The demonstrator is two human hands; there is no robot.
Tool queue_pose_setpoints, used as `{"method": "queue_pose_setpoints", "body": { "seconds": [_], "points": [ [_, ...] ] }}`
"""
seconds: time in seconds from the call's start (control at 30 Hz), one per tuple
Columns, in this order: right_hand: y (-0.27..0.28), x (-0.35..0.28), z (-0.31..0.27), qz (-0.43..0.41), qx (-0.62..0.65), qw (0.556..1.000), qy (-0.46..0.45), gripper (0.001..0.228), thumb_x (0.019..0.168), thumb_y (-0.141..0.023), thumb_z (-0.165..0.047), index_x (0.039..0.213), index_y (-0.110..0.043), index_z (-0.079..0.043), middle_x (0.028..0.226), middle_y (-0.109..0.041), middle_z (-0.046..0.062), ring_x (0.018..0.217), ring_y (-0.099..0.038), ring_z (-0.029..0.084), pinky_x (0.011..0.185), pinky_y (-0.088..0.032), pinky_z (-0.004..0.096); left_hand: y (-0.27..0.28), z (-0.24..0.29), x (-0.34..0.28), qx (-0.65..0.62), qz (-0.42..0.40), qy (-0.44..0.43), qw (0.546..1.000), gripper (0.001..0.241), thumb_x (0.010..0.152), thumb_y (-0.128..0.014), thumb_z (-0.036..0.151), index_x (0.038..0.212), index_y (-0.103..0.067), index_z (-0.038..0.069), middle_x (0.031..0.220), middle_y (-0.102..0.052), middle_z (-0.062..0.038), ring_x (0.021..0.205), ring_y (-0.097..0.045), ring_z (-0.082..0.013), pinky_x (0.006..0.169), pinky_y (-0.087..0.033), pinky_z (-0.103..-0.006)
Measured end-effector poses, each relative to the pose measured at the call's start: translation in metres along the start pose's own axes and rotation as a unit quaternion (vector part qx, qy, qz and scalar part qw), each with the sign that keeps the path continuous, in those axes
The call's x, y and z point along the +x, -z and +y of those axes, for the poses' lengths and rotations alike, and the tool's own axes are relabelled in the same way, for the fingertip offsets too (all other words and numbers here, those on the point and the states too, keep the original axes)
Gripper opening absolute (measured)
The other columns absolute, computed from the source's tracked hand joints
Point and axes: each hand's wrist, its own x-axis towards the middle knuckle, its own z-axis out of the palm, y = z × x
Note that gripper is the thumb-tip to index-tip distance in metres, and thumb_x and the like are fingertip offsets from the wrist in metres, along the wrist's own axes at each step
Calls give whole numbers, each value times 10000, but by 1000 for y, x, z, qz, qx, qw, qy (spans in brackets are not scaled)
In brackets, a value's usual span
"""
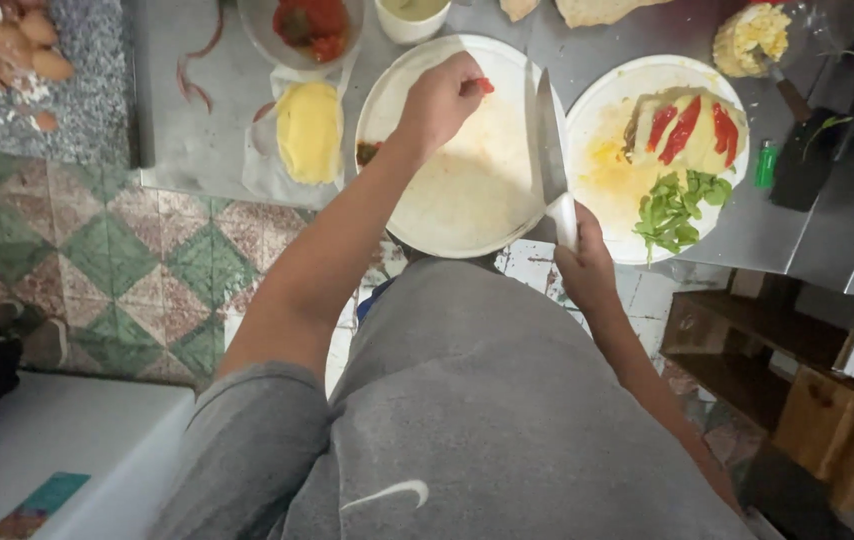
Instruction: The person is preparing multiple sandwiches on a counter, adding ingredients like lettuce, tomatoes, and spreading condiments on bread.
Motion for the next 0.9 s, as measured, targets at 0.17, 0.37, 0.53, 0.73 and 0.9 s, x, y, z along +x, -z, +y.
{"method": "queue_pose_setpoints", "body": {
  "seconds": [0.17,0.37,0.53,0.73,0.9],
  "points": [
    [0,-27,-47,15,63,993,-100,730,837,-426,-43,1548,-409,-207,1055,-595,116,704,-573,206,551,-500,358,-14,25,-2,-136,11,-25,990,53,892,-714,123,881,-670,152,868,-719,15,826,-671,-118,747,-509,-267],
    [-1,-33,-51,13,49,993,-104,689,875,-433,-67,1545,-416,-226,1079,-577,76,813,-518,192,631,-441,356,-11,-19,-34,37,25,15,999,76,923,-607,166,905,-678,183,877,-708,18,748,-642,-187,640,-439,-339],
    [-9,-34,-14,7,6,999,42,701,907,-564,15,1582,-411,-97,1077,-670,249,1098,-649,436,983,-454,610,-21,-97,-51,167,-12,39,985,151,916,-700,248,1061,-700,203,1016,-744,-105,1027,-735,-326,907,-572,-461],
    [-15,-30,-6,0,-2,1000,27,699,912,-565,-16,1583,-427,-156,1226,-648,258,1180,-626,449,1053,-415,617,-23,-88,-42,245,7,35,969,183,994,-567,307,991,-715,200,876,-705,-43,880,-735,-250,797,-565,-404],
    [-14,-39,-26,11,-20,1000,11,684,928,-548,-41,1586,-419,-177,1277,-637,262,1223,-612,446,1066,-418,631,-62,-103,-10,379,27,-100,920,167,914,-678,237,1000,-726,104,869,-681,-92,838,-722,-305,710,-576,-443]
  ]
}}
